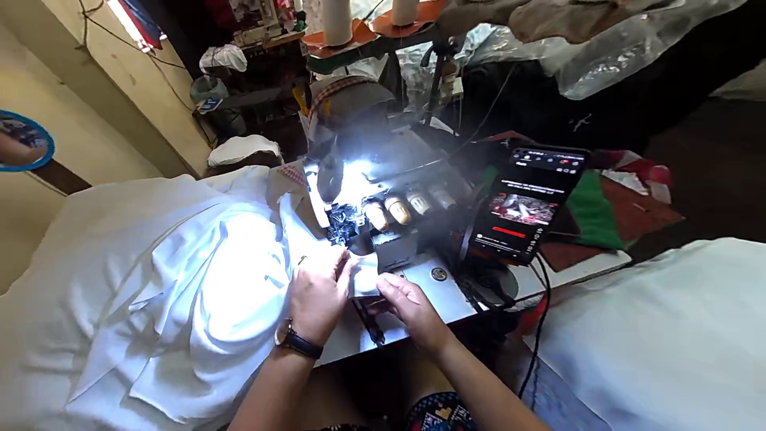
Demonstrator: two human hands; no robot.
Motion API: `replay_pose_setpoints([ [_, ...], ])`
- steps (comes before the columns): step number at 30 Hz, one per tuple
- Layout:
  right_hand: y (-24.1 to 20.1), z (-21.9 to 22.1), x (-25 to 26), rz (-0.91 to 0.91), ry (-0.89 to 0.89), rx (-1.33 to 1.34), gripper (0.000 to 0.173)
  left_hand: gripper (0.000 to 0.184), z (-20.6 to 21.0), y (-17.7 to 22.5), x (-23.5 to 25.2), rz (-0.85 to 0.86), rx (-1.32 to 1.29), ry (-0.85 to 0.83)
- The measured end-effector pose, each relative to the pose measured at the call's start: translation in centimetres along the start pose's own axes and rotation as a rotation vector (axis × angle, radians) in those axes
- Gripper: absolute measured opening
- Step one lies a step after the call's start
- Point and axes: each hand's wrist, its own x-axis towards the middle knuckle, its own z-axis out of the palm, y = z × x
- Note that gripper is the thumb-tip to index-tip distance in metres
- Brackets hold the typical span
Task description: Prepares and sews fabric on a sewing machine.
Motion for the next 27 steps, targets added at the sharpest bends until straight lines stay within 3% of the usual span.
replay_pose_setpoints([
  [7, 1.4, 0.4, -0.4, -0.06, 0.062, -0.151, 0.02, 0.008, -1.0, -0.7, -0.5, -0.169, -0.25, -0.05],
  [12, 2.1, 0.9, -1.0, -0.094, 0.078, -0.165, 0.022, 0.009, -1.4, -0.6, -1.1, -0.187, -0.176, -0.063],
  [16, 1.9, 1.4, -1.0, -0.022, 0.112, -0.115, 0.017, 0.014, -0.7, 0.4, -1.8, 0.043, 0.11, 0.073],
  [19, 1.5, 2.1, -1.1, -0.016, 0.153, 0.01, 0.02, 0.027, 0.1, 1.8, -2.9, 0.167, 0.381, 0.2],
  [27, 0.4, 2.1, 0.9, -0.372, 0.145, -0.264, 0.012, 0.03, 0.9, 0.2, -3.5, 0.048, 0.274, 0.215],
])
